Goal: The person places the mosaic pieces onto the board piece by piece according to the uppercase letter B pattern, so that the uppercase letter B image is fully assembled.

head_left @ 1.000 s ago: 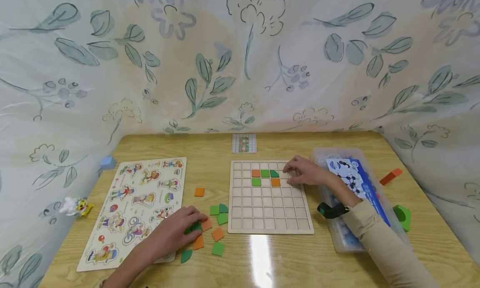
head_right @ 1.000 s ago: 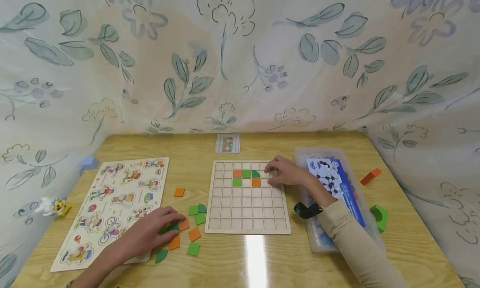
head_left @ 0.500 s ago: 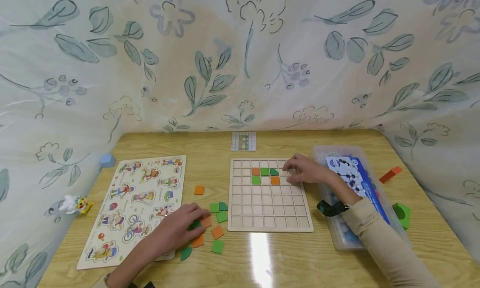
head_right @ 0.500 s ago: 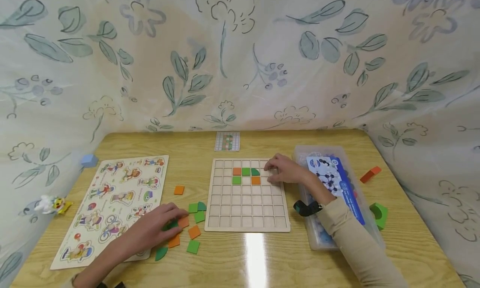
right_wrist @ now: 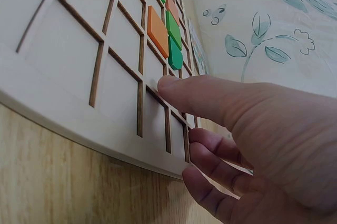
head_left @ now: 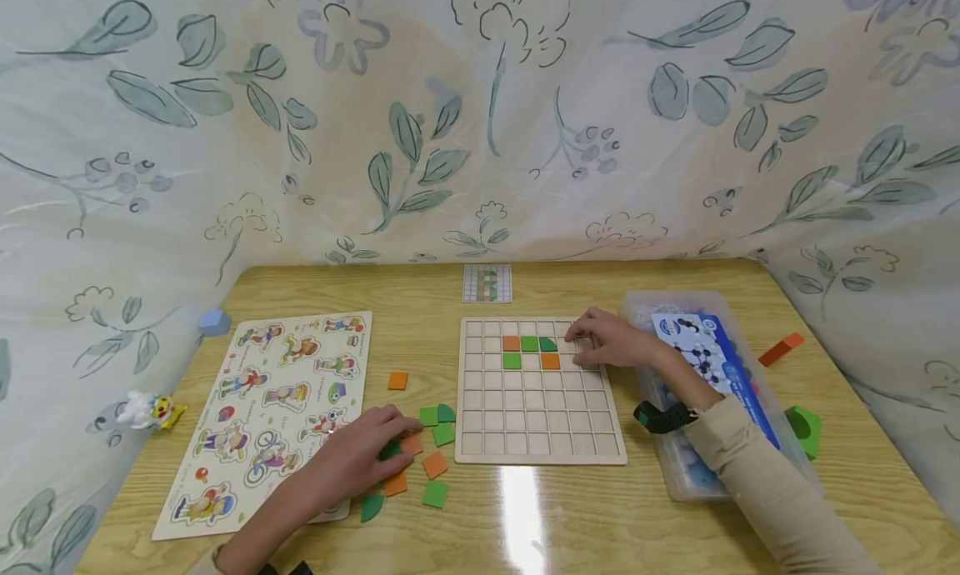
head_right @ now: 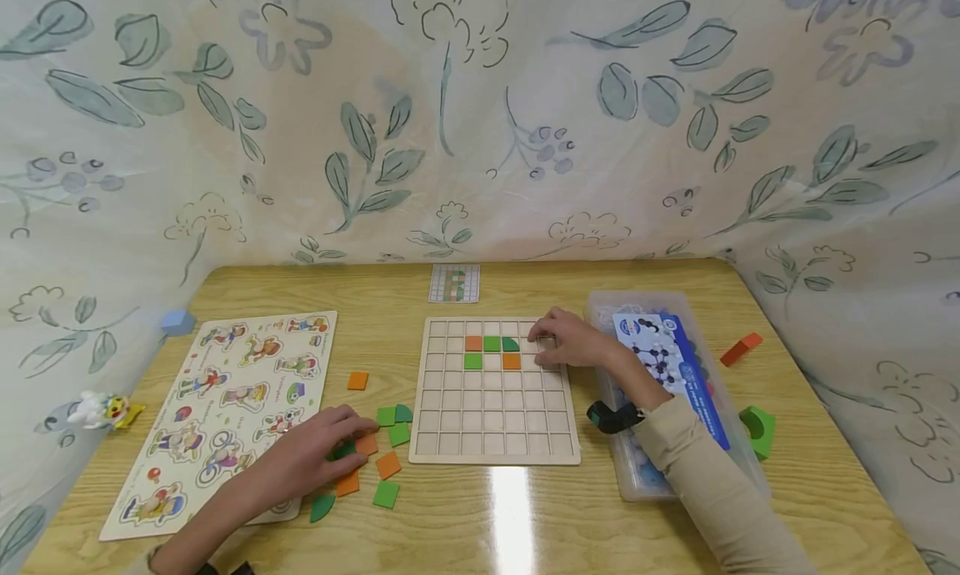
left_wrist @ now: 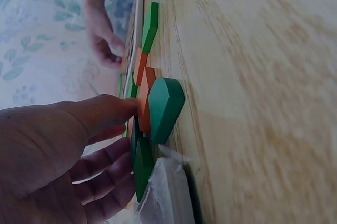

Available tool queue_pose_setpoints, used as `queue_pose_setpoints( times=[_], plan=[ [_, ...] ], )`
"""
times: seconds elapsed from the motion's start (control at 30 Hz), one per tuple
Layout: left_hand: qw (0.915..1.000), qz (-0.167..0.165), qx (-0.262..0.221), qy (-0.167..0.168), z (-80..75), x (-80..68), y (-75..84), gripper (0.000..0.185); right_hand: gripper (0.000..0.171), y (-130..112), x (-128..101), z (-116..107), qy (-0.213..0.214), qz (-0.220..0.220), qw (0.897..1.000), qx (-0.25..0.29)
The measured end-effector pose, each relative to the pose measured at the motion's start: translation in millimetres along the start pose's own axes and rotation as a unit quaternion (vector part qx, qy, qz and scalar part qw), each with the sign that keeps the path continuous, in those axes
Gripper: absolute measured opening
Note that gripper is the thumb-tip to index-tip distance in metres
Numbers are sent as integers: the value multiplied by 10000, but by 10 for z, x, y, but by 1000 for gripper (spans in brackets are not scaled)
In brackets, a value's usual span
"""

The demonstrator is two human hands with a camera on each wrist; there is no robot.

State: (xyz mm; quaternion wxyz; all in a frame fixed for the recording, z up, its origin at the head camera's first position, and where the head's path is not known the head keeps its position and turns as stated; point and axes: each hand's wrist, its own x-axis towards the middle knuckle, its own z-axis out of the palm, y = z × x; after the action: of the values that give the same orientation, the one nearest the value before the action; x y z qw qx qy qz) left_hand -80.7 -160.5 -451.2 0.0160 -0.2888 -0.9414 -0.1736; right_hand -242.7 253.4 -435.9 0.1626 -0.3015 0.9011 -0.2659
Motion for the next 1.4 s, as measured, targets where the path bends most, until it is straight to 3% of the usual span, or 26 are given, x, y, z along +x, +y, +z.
queue_pose_setpoints(
  times=[0.6, 0.77, 0.97, 1.2, 1.4],
  plan=[
    [9996, 265, -57, 29, -13, 98, -80, 30, 31, -5, -8, 8, 30, 67, 9999, -71],
    [9992, 357, -70, -160, -76, 148, -59, 29, 31, -13, -9, 15, 39, 91, 9999, -37],
    [9991, 393, 161, -1, -195, 257, -55, 28, 32, -15, -21, 7, 7, 57, 10000, -32],
    [9974, 528, -239, -421, -197, 348, -35, 17, 31, -16, -8, 5, 17, 42, 10000, -28],
    [9969, 653, -338, -278, -181, 400, -37, 10, 32, -24, -7, -6, 1, 35, 10000, 18]
  ],
)
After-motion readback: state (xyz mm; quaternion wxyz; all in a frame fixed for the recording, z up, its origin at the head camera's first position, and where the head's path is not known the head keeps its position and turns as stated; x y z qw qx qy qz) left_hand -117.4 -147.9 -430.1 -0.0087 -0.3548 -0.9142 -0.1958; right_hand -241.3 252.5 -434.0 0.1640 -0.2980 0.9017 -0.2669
